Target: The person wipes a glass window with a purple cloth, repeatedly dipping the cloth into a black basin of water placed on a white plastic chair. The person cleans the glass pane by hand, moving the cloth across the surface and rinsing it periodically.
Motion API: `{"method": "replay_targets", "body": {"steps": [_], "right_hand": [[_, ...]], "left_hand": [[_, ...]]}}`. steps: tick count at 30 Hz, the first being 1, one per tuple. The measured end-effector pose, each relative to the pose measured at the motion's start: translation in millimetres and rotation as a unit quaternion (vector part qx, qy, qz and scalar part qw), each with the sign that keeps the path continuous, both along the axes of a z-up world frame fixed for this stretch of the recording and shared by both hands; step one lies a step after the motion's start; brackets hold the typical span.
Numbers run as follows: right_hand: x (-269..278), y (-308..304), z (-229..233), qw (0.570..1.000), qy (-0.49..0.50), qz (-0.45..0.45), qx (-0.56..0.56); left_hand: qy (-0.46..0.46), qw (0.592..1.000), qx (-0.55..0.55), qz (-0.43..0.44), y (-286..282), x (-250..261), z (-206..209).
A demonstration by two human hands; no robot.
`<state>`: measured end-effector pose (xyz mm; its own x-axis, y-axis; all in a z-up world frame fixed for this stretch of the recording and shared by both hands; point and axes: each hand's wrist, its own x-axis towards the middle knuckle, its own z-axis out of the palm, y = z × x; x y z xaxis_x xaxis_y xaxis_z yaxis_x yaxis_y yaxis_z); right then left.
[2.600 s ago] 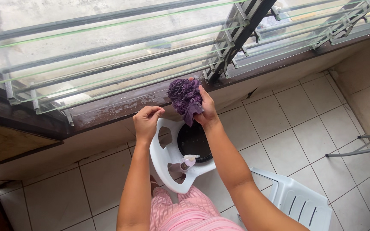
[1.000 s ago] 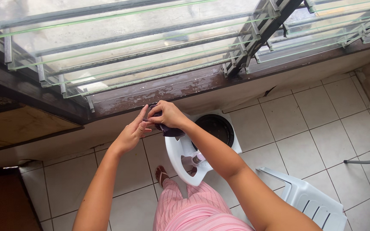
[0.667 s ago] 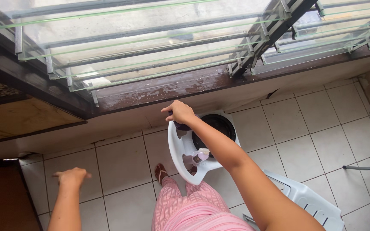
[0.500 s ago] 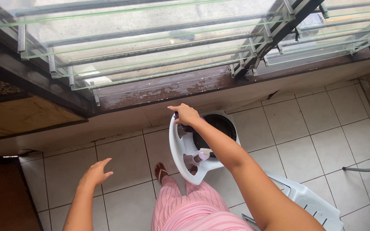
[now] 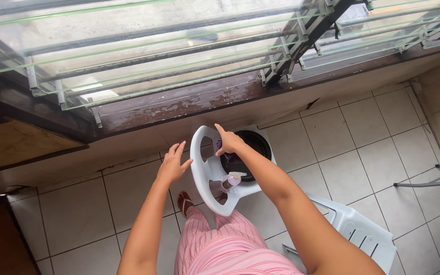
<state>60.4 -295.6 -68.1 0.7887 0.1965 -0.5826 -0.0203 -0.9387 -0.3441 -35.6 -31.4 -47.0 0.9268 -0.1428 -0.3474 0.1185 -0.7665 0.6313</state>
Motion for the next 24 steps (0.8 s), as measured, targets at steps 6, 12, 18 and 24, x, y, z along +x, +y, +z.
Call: {"method": "replay_targets", "body": {"steps": [6, 12, 18, 24], "right_hand": [[9, -69, 5, 0.996, 0.017, 0.012, 0.088], [1, -89, 95, 0.965, 0.046, 0.039, 0.254], [-10, -74, 175, 0.941, 0.059, 0.136, 0.305], [-12, -57, 193, 0.895, 0.014, 0.228, 0.382]], "left_hand": [[-0.024, 0.997, -0.028, 0.072, 14, -6, -20], [-0.161, 0.986, -0.037, 0.026, 1, -4, 33], [-0.206, 0.96, -0.192, -0.019, -64, 26, 83], [-0.124, 0.952, -0.28, -0.011, -103, 65, 87]]}}
